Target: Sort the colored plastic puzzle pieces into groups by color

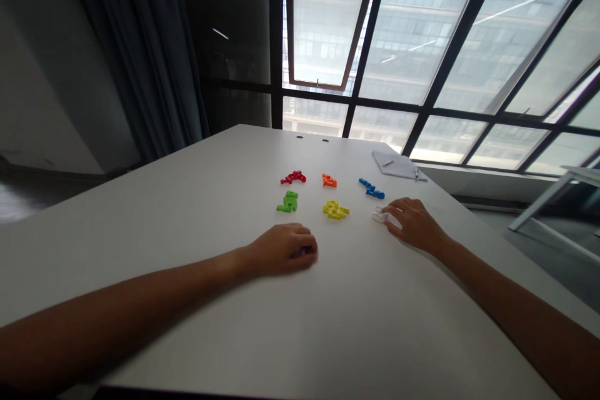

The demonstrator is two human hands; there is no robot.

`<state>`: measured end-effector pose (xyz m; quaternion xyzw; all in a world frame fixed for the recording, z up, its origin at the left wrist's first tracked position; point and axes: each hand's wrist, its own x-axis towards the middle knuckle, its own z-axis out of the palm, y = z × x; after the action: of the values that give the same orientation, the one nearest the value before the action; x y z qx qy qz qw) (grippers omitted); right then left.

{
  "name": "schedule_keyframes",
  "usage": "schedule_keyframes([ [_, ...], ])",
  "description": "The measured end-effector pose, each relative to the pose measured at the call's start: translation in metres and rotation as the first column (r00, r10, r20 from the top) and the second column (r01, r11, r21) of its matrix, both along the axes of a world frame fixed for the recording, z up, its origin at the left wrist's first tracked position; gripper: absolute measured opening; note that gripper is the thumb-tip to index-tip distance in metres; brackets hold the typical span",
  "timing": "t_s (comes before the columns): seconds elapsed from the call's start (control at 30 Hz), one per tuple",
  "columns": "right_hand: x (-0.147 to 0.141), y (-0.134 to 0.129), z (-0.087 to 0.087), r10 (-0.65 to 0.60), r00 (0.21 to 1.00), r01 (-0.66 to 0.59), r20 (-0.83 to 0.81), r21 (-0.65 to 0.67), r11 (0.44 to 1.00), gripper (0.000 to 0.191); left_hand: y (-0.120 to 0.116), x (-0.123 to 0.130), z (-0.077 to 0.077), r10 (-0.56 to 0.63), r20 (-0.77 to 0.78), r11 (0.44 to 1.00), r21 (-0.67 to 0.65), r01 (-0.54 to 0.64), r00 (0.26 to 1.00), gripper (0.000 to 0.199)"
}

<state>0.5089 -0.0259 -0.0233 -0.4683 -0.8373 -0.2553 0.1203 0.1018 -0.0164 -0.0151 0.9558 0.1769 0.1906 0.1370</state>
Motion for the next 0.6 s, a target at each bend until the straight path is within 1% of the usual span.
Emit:
schedule_keyframes([
  [0.1, -0.002, -0.004, -0.001, -0.035, 0.998, 0.036, -0.044, 0.025, 0.999, 0.028, 0.000, 0.000, 0.000, -0.021, -0.031, 0.999, 0.040, 0.022, 0.999, 0.028],
  [0.17, -0.006, -0.006, -0.003, -0.016, 0.999, 0.017, -0.051, 0.018, 1.000, 0.029, 0.001, 0.000, -0.001, -0.030, -0.047, 0.997, 0.065, 0.033, 0.998, 0.034],
  [0.27, -0.014, -0.004, -0.005, 0.023, 0.999, -0.024, -0.023, -0.021, 0.999, 0.024, 0.002, 0.000, -0.003, -0.027, -0.070, 0.996, 0.087, 0.033, 0.997, 0.034],
  [0.33, -0.017, -0.003, -0.006, 0.012, 1.000, -0.013, -0.014, -0.025, 1.000, 0.021, 0.001, 0.000, -0.005, -0.016, -0.081, 0.995, 0.095, 0.024, 0.997, 0.034],
  [0.47, -0.017, -0.002, -0.005, -0.039, 0.998, 0.042, -0.052, 0.055, 0.998, 0.017, 0.000, 0.000, -0.003, -0.007, -0.114, 0.995, 0.098, 0.018, 0.994, 0.033],
  [0.53, -0.019, -0.004, -0.001, -0.019, 0.996, 0.027, -0.083, 0.095, 0.995, 0.016, 0.001, -0.002, 0.001, -0.017, -0.138, 0.994, 0.103, 0.031, 0.990, 0.031],
  [0.6, -0.026, -0.007, 0.004, 0.040, 0.992, -0.025, -0.121, 0.122, 0.992, 0.016, 0.005, -0.006, 0.009, -0.026, -0.152, 0.992, 0.119, 0.044, 0.988, 0.029],
])
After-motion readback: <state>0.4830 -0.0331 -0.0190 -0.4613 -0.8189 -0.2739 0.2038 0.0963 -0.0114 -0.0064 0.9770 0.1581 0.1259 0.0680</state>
